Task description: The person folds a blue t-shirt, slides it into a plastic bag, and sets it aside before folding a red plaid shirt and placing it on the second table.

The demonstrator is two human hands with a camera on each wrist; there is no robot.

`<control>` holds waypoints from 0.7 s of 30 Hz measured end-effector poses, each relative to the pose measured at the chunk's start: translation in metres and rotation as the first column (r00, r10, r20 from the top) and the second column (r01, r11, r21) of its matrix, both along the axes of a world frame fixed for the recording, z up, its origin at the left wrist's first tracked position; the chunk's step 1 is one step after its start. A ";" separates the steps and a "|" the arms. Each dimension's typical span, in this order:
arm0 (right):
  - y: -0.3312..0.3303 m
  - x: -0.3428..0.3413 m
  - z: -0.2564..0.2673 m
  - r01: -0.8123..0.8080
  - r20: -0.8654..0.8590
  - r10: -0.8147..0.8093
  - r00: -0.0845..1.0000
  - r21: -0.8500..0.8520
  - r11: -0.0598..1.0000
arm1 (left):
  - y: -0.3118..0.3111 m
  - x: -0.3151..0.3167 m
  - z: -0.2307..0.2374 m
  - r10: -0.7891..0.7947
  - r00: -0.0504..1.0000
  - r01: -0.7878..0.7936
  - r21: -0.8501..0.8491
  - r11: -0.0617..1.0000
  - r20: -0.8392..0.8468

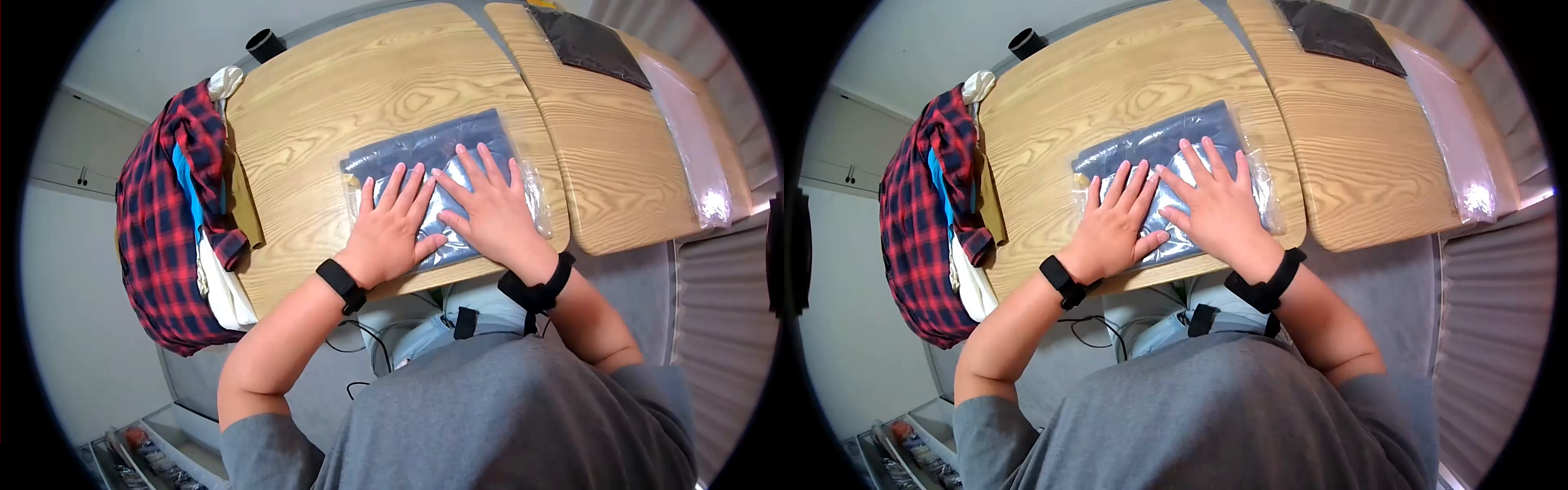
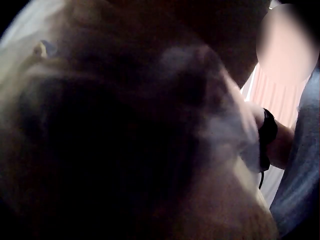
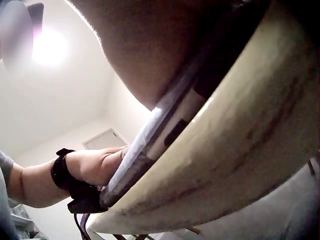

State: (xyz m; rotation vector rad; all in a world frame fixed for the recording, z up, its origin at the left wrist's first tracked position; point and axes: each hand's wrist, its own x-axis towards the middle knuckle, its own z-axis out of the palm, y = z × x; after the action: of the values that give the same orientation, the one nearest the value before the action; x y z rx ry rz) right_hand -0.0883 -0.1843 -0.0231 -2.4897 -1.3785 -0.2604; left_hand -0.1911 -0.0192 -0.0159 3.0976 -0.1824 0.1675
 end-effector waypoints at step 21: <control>-0.054 0.007 0.041 -0.149 -0.196 0.174 0.965 0.136 0.979 | 0.014 -0.031 0.040 -0.092 0.996 0.092 -0.218 0.972 0.010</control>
State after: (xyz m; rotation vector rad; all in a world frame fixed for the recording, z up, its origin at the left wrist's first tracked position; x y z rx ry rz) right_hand -0.0818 -0.2381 0.0175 -2.2208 -1.4238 -0.0464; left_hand -0.2219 -0.0052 0.0237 2.8635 -0.2867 0.1723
